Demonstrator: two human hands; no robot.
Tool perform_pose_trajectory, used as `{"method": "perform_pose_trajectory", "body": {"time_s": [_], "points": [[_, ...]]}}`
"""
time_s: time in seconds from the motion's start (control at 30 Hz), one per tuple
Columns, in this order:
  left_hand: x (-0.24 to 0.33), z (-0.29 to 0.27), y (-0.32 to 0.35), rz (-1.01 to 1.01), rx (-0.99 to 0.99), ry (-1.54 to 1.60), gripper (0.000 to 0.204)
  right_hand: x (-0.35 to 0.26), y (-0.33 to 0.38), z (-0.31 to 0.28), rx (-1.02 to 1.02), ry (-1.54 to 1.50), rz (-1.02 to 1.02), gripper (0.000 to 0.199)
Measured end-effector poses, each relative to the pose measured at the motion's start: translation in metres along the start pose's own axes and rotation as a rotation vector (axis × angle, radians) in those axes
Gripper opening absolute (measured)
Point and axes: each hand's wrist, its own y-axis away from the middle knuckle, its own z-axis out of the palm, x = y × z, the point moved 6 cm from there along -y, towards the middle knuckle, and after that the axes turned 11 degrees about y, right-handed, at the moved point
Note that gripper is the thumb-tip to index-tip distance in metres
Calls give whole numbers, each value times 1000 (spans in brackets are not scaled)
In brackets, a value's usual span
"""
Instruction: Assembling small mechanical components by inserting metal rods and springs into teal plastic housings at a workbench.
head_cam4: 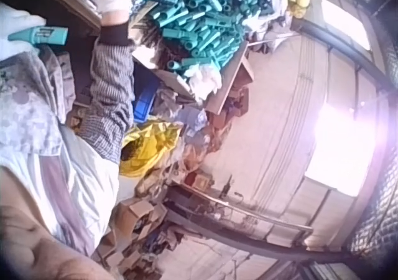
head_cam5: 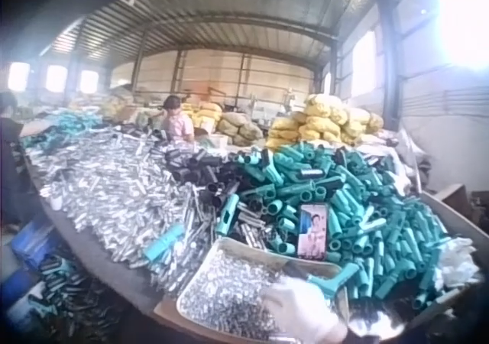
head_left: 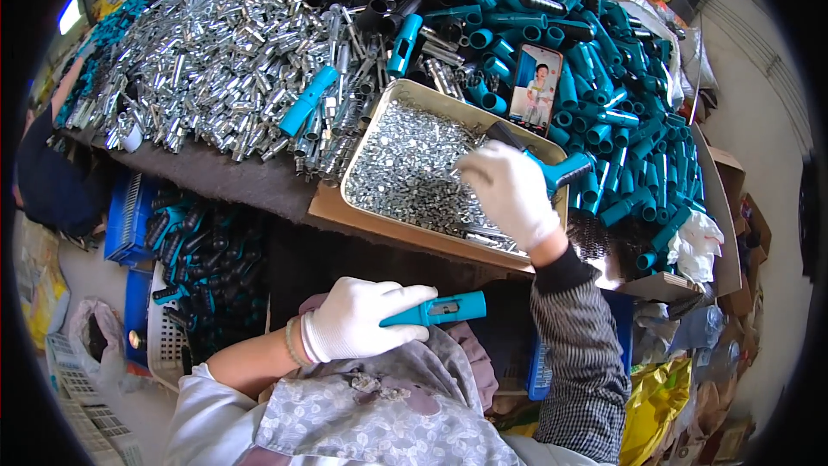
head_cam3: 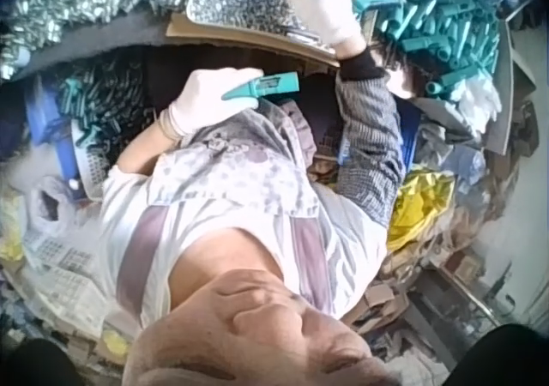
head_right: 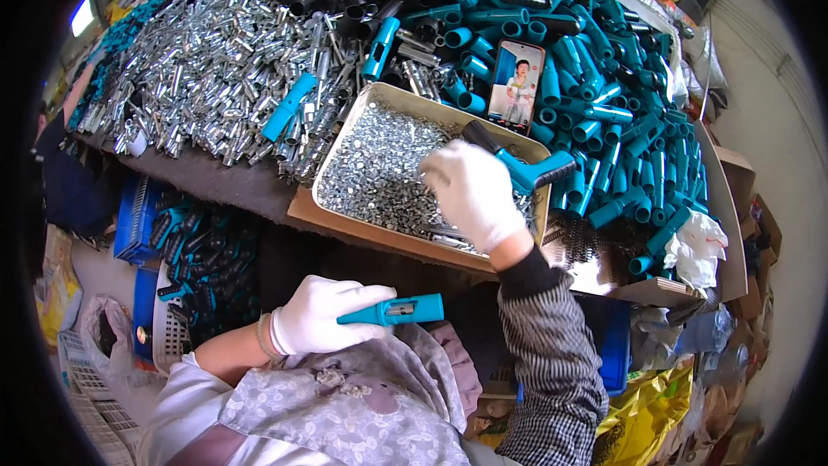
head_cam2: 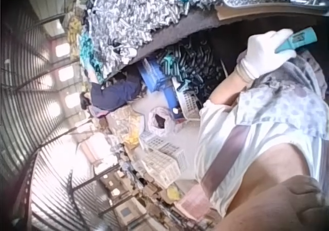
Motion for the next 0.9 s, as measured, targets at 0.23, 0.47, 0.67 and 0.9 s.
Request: {"method": "perform_pose_trajectory", "body": {"time_s": [0.23,0.47,0.67,0.9], "points": [[0,-14,9,-43,26,-61,47,23,-22,43,-248,248,-2,9],[-4,-20,14,-48,-14,-142,45,9,4,8,-82,-90,80,6],[-8,-7,3,-76,-117,-223,37,-54,53,-18,-392,-523,113,13],[-12,3,-1,-86,-233,-261,35,-64,94,-4,-316,-379,12,13]]}}
